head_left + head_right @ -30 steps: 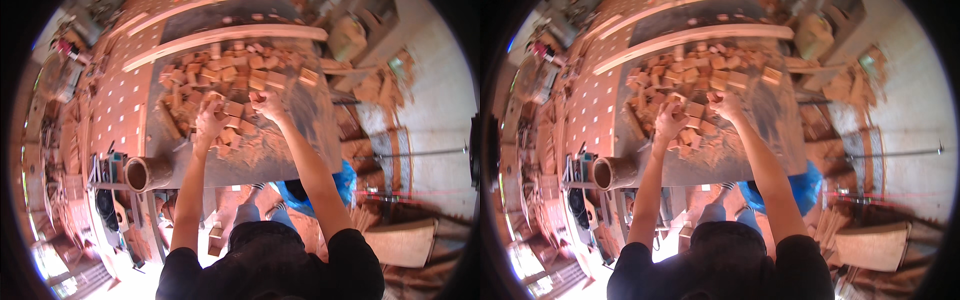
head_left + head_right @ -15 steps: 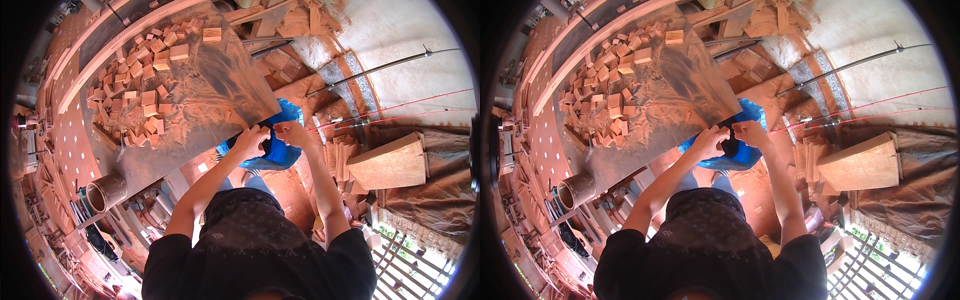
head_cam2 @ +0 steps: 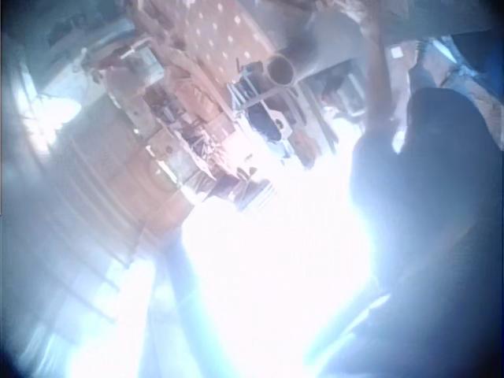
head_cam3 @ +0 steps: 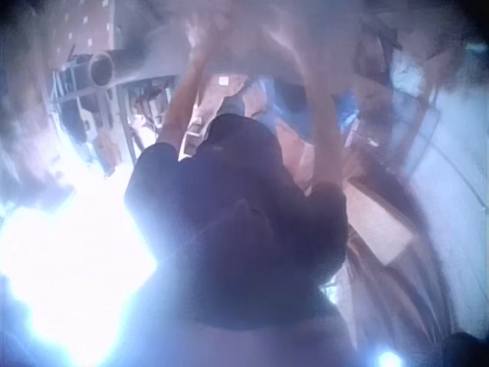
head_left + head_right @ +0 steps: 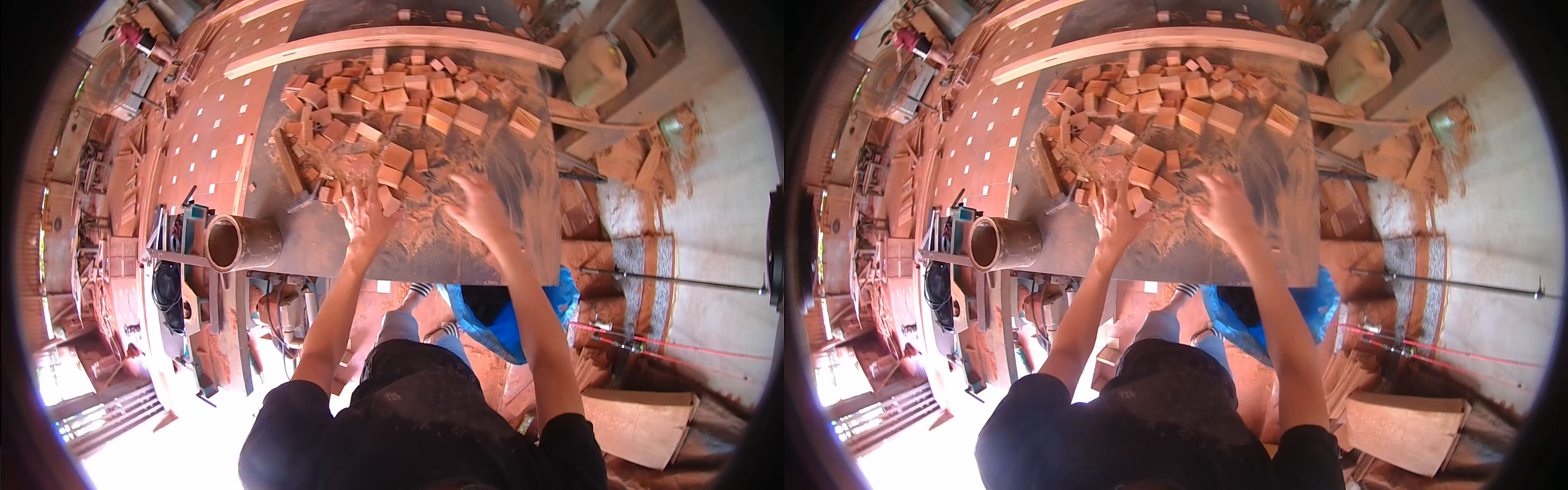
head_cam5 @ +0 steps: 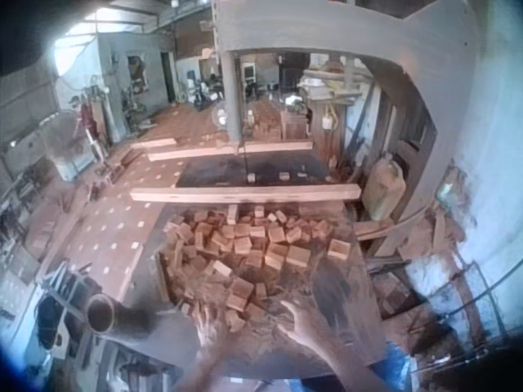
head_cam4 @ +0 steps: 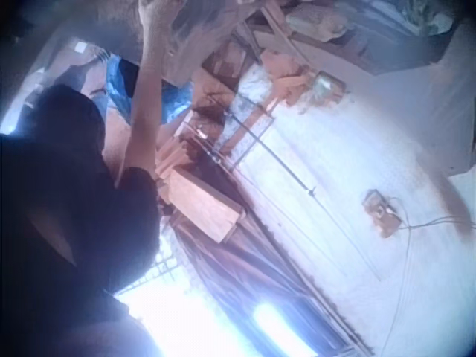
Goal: The person gathers small wooden blocks from a table and places them into a blue bin. Then, the person uses a bandsaw to cut notches into a long wooden plank, repeatedly positioning the plank and cutting small sections.
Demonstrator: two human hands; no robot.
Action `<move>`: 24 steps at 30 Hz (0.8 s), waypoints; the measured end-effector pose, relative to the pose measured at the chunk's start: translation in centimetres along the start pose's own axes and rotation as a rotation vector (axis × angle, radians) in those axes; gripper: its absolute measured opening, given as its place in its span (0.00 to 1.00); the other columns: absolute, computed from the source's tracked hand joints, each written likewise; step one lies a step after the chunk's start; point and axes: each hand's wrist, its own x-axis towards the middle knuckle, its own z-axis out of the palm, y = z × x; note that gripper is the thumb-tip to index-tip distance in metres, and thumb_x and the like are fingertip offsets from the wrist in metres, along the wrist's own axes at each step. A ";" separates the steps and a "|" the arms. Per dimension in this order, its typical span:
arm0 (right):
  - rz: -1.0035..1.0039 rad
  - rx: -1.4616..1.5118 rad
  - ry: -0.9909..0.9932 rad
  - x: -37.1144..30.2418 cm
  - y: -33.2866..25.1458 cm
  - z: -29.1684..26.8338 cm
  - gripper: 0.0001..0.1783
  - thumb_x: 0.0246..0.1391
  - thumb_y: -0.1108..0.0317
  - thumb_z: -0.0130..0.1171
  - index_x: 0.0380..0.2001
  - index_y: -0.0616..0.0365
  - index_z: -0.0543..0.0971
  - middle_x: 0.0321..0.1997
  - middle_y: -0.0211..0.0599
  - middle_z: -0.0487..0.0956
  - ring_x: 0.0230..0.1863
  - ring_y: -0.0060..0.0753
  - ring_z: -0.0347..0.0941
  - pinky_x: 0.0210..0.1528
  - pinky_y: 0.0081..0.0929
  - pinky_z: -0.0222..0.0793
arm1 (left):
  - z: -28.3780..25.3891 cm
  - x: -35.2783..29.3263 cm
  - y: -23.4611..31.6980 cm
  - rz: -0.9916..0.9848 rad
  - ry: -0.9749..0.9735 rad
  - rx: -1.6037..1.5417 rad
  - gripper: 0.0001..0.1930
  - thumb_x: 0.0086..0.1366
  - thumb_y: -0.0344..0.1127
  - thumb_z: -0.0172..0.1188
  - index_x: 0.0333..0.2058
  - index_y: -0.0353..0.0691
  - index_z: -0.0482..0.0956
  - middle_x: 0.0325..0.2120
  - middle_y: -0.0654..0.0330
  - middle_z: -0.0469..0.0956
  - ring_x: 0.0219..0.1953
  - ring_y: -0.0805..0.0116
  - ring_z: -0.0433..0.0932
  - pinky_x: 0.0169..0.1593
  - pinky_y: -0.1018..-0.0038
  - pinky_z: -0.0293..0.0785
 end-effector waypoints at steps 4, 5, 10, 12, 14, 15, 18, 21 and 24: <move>-0.161 -0.096 -0.070 10.3 -4.7 6.8 0.42 0.49 0.58 0.78 0.69 0.45 0.74 0.73 0.43 0.69 0.70 0.51 0.69 0.71 0.47 0.71 | -1.0 2.1 -0.8 -0.104 -0.158 0.117 0.60 0.47 0.58 0.83 0.75 0.55 0.58 0.76 0.43 0.54 0.76 0.30 0.52 0.68 0.20 0.53; -0.179 -0.087 -0.064 11.9 -4.4 8.4 0.42 0.46 0.60 0.80 0.67 0.44 0.76 0.72 0.42 0.70 0.69 0.52 0.70 0.70 0.47 0.71 | -1.2 2.5 -0.2 -0.105 -0.209 0.150 0.60 0.46 0.59 0.83 0.75 0.57 0.58 0.76 0.44 0.54 0.77 0.30 0.50 0.67 0.17 0.50; -0.062 -0.187 -0.232 14.5 -6.5 8.4 0.43 0.34 0.61 0.84 0.60 0.42 0.81 0.64 0.45 0.71 0.64 0.55 0.71 0.65 0.48 0.76 | 1.9 2.7 -1.9 0.118 -0.135 0.229 0.47 0.49 0.63 0.79 0.65 0.52 0.74 0.60 0.53 0.75 0.70 0.40 0.62 0.69 0.25 0.48; 0.021 -0.098 -0.171 12.6 -5.3 6.7 0.43 0.33 0.60 0.84 0.59 0.43 0.81 0.63 0.45 0.71 0.64 0.56 0.71 0.64 0.49 0.76 | 2.7 2.7 -1.4 0.100 -0.146 0.250 0.41 0.50 0.63 0.78 0.60 0.50 0.78 0.55 0.57 0.78 0.66 0.45 0.66 0.69 0.31 0.49; 0.113 0.023 -0.111 10.4 -3.5 4.3 0.42 0.32 0.59 0.82 0.57 0.46 0.81 0.61 0.48 0.73 0.63 0.56 0.71 0.64 0.48 0.74 | 4.6 3.3 -2.9 0.169 -0.082 0.215 0.38 0.50 0.63 0.77 0.57 0.52 0.80 0.54 0.59 0.78 0.65 0.45 0.67 0.68 0.32 0.51; 0.116 0.078 -0.075 8.4 -2.4 3.1 0.41 0.32 0.58 0.82 0.56 0.47 0.81 0.61 0.48 0.73 0.63 0.56 0.71 0.64 0.47 0.74 | 5.6 3.6 -3.8 0.202 -0.048 0.196 0.36 0.50 0.63 0.77 0.55 0.54 0.81 0.54 0.60 0.79 0.65 0.46 0.67 0.67 0.33 0.52; 0.153 0.216 0.032 -0.6 2.1 -1.2 0.38 0.37 0.55 0.79 0.55 0.48 0.81 0.56 0.51 0.76 0.61 0.54 0.74 0.64 0.44 0.72 | 4.5 4.6 -3.2 0.116 -0.250 0.119 0.44 0.42 0.56 0.84 0.60 0.59 0.76 0.56 0.51 0.80 0.64 0.47 0.75 0.70 0.26 0.47; 0.192 0.211 0.065 -12.0 6.0 -4.0 0.36 0.39 0.56 0.79 0.54 0.53 0.81 0.55 0.51 0.80 0.61 0.54 0.75 0.63 0.45 0.71 | 4.5 5.2 -3.6 0.100 -0.237 0.152 0.44 0.40 0.51 0.85 0.59 0.57 0.76 0.54 0.51 0.82 0.59 0.48 0.80 0.69 0.28 0.47; 0.301 0.112 0.069 -21.8 9.2 -3.4 0.37 0.40 0.57 0.80 0.55 0.57 0.81 0.57 0.52 0.81 0.62 0.56 0.74 0.64 0.45 0.71 | 3.3 5.5 -2.3 0.132 -0.261 0.124 0.40 0.42 0.47 0.84 0.56 0.52 0.76 0.51 0.51 0.83 0.55 0.46 0.81 0.67 0.37 0.61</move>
